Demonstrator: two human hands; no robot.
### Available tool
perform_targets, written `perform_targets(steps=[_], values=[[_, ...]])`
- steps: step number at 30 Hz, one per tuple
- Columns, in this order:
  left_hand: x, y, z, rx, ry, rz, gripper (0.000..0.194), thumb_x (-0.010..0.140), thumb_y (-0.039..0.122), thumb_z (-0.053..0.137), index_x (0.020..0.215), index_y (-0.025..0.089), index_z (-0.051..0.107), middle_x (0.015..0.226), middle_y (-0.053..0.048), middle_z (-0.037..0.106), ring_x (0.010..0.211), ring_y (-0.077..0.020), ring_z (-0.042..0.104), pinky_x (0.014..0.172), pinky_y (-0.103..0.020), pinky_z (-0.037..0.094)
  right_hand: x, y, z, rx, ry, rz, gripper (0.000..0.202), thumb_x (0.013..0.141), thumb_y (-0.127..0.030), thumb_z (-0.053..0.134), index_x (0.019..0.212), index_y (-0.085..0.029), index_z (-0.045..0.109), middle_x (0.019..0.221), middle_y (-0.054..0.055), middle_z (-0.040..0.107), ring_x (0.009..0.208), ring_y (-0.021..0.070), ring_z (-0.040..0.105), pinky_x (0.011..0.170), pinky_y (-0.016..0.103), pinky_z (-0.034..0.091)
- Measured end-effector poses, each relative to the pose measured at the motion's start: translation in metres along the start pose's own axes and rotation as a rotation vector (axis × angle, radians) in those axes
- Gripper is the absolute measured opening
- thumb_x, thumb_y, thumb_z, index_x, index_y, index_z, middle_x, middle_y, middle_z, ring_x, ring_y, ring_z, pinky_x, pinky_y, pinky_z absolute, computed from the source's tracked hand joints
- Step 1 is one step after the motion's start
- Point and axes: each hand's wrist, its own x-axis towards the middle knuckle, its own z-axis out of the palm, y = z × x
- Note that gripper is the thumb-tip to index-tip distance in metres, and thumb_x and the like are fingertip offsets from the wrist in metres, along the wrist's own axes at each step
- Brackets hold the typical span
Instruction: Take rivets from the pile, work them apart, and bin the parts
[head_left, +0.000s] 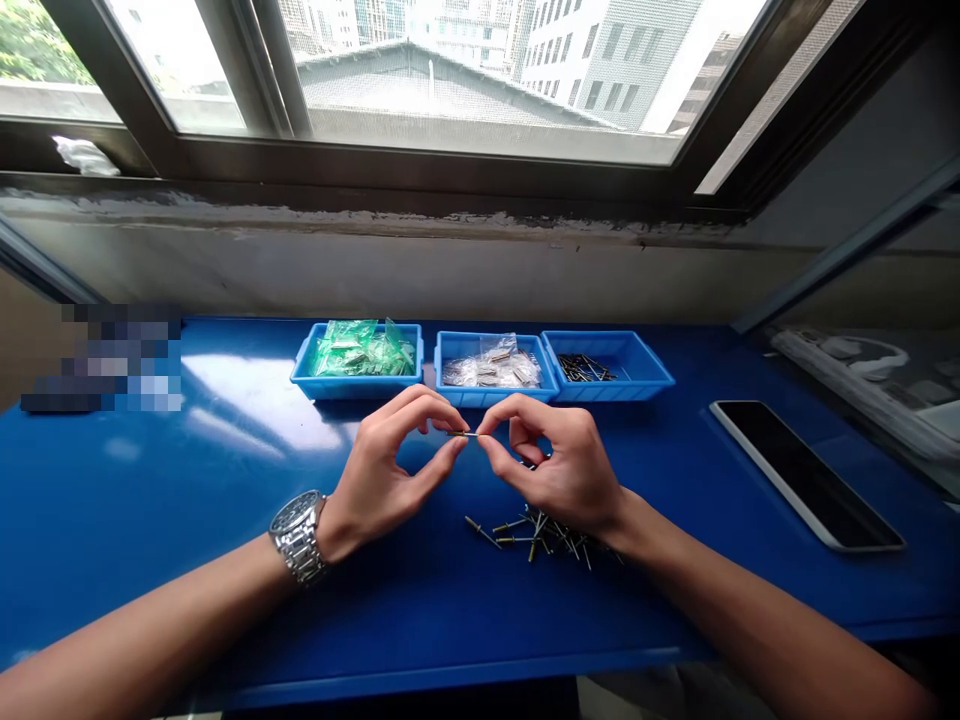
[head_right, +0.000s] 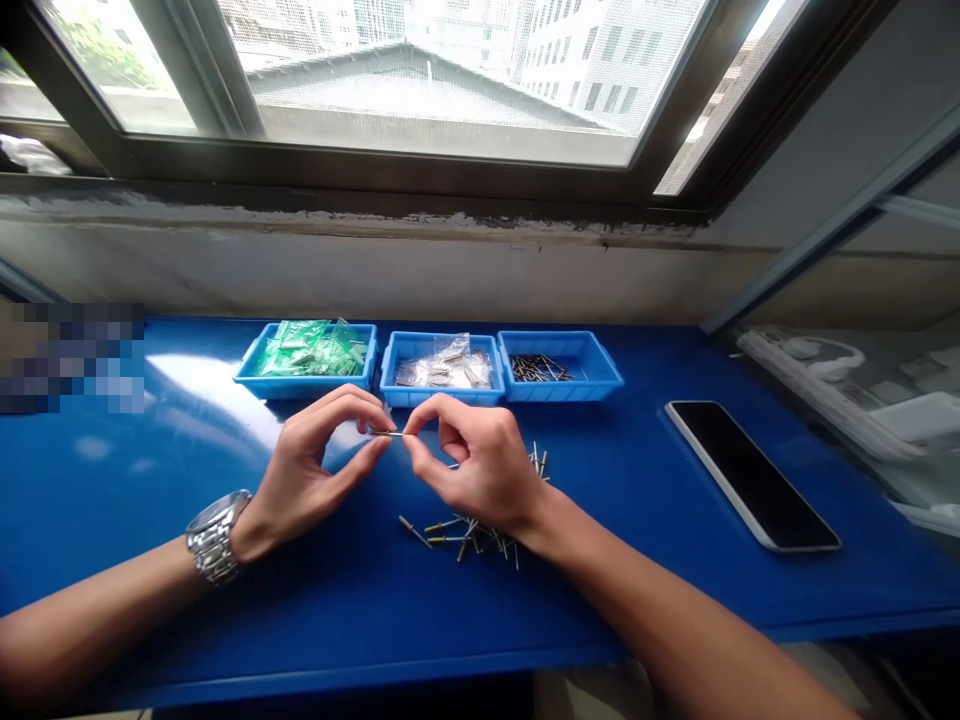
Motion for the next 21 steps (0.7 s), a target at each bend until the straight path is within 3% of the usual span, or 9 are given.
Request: perform_targets(steps=[4,9,16,21], values=[[-0.0011,-0.0002,0.0004,-0.008,0.001,0.027,0.006,0.092,0.015,0.066,0.098,0.017,0.068,0.095,-0.005,0.068,0.088,-0.0164,0.063,0.077,-0.03,0.054,-0.0006,0.0032,0.0045,0.049,-0.085,0.038,0.008,0.089,-0.024,0.067,0.092,-0.017,0.07,0.057,-0.009,0.038,0.048,0.0063,0.037,0.048,0.021,0.033],[-0.0022,-0.0004,0.0001,-0.007,-0.008,0.033,0.006,0.092,0.014,0.067,0.097,0.017,0.068,0.094,-0.005,0.067,0.087,-0.0159,0.063,0.076,-0.03,0.054,-0.0016,0.0036,0.0079,0.077,-0.098,0.046,0.008,0.089,-0.024,0.069,0.093,-0.017,0.07,0.057,-0.009,0.038,0.048,0.0061,0.036,0.048,0.021,0.032],[0.0001,-0.0015,-0.0005,-0.011,0.018,0.004,0.006,0.093,0.015,0.066,0.098,0.017,0.068,0.093,-0.004,0.067,0.086,-0.0159,0.061,0.076,-0.031,0.052,-0.0029,0.0015,0.0041,0.009,0.048,0.014,0.007,0.089,-0.025,0.069,0.09,-0.018,0.069,0.054,-0.01,0.037,0.045,0.0061,0.035,0.047,0.022,0.033],[0.0006,-0.0018,0.0009,-0.041,-0.057,-0.018,0.005,0.093,0.014,0.066,0.097,0.016,0.068,0.096,-0.005,0.066,0.088,-0.0152,0.061,0.078,-0.029,0.052,-0.0053,-0.0011,0.0052,0.001,0.114,-0.089,0.005,0.089,-0.021,0.071,0.092,-0.018,0.068,0.056,-0.009,0.042,0.045,0.0046,0.037,0.046,0.02,0.034]])
